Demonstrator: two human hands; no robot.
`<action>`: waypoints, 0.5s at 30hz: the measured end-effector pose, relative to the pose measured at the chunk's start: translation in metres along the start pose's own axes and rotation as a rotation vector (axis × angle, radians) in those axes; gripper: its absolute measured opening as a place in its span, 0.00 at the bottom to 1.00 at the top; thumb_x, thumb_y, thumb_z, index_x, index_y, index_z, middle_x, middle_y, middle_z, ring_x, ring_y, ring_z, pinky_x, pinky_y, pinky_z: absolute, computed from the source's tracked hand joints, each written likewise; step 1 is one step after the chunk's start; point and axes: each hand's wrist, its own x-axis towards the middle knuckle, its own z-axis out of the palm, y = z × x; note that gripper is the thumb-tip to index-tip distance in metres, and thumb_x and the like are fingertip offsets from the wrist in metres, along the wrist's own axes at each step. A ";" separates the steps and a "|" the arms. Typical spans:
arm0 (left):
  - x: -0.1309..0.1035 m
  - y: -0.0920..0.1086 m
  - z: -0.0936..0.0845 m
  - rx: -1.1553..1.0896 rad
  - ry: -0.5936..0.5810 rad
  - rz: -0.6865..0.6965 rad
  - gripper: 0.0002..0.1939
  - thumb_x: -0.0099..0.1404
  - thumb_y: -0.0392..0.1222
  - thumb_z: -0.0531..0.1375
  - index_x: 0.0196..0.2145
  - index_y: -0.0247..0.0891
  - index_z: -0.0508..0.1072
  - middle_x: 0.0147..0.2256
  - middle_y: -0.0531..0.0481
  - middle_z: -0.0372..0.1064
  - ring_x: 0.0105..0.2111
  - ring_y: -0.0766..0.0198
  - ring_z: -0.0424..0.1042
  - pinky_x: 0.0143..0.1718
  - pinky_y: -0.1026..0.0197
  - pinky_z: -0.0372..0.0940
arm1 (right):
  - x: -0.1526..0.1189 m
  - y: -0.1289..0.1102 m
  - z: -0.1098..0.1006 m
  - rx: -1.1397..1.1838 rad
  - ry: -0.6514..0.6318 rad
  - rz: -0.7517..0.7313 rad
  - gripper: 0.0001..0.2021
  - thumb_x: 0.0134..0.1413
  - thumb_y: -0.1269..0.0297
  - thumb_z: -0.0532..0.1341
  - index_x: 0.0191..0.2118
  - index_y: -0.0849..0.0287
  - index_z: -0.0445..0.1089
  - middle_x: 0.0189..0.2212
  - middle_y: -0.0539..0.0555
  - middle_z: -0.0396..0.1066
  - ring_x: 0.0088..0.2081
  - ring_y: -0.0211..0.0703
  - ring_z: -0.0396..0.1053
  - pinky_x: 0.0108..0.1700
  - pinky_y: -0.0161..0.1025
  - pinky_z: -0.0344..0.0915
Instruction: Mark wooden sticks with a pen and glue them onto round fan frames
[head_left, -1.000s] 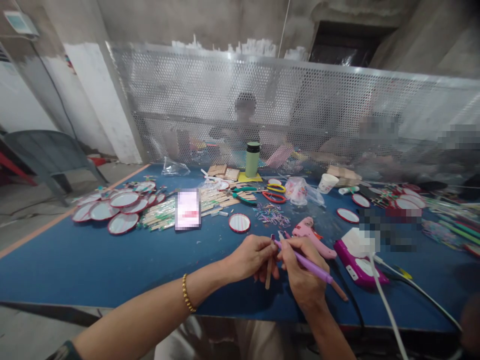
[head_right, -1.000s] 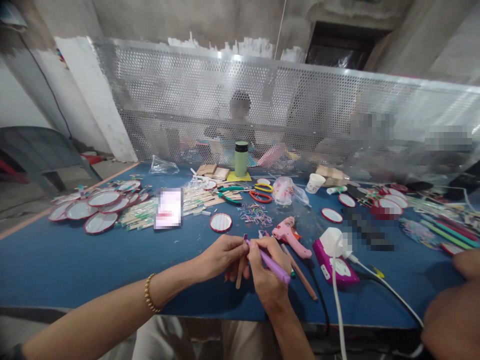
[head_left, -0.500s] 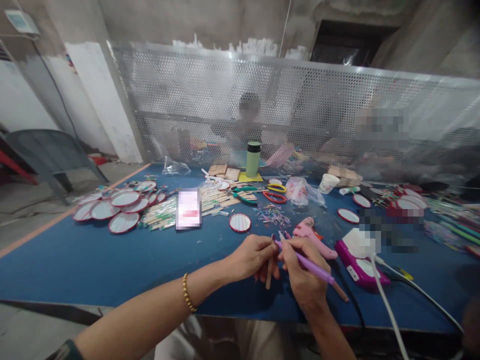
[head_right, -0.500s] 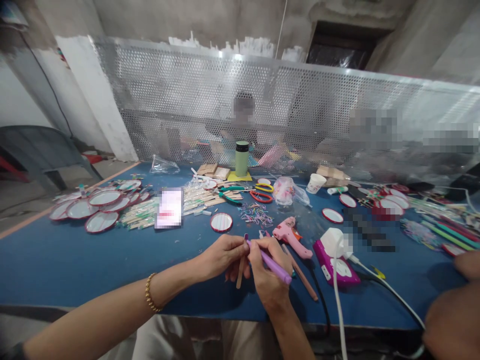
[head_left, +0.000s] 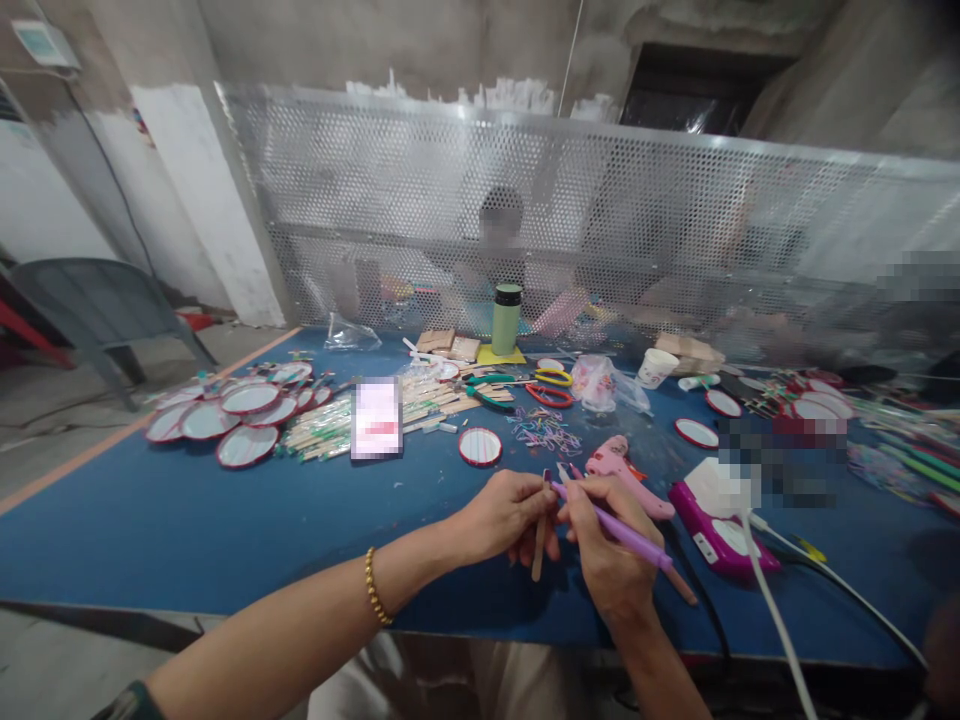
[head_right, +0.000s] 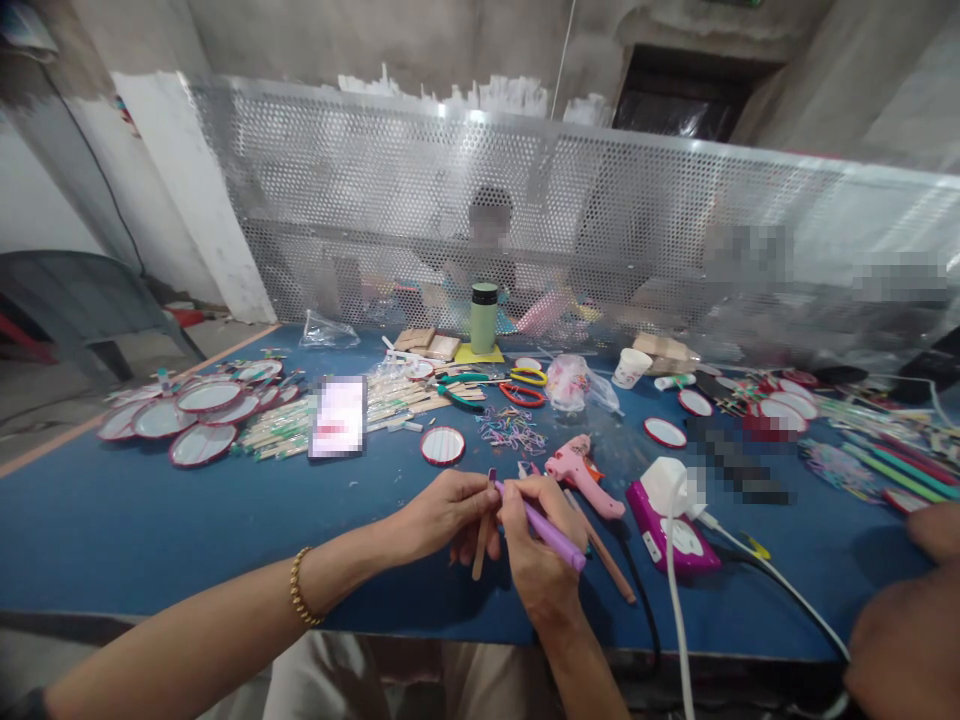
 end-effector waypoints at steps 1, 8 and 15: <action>0.000 0.000 0.000 0.000 0.002 0.001 0.35 0.55 0.76 0.55 0.30 0.36 0.65 0.21 0.52 0.71 0.14 0.71 0.63 0.13 0.69 0.57 | 0.000 0.000 0.000 0.005 0.001 -0.009 0.10 0.58 0.64 0.61 0.25 0.57 0.69 0.17 0.47 0.70 0.17 0.37 0.66 0.22 0.34 0.65; 0.001 -0.002 -0.001 -0.010 -0.005 0.016 0.34 0.56 0.75 0.56 0.29 0.36 0.65 0.21 0.52 0.70 0.14 0.71 0.64 0.13 0.69 0.58 | 0.000 0.000 0.002 0.013 -0.006 -0.014 0.10 0.58 0.64 0.61 0.25 0.57 0.69 0.17 0.47 0.69 0.17 0.36 0.66 0.21 0.34 0.64; 0.001 -0.002 -0.001 -0.004 -0.006 0.018 0.34 0.56 0.75 0.55 0.30 0.36 0.65 0.22 0.51 0.71 0.14 0.71 0.64 0.14 0.69 0.58 | 0.001 -0.002 0.001 0.046 0.009 0.003 0.10 0.57 0.65 0.60 0.25 0.57 0.69 0.16 0.46 0.69 0.15 0.35 0.64 0.19 0.33 0.63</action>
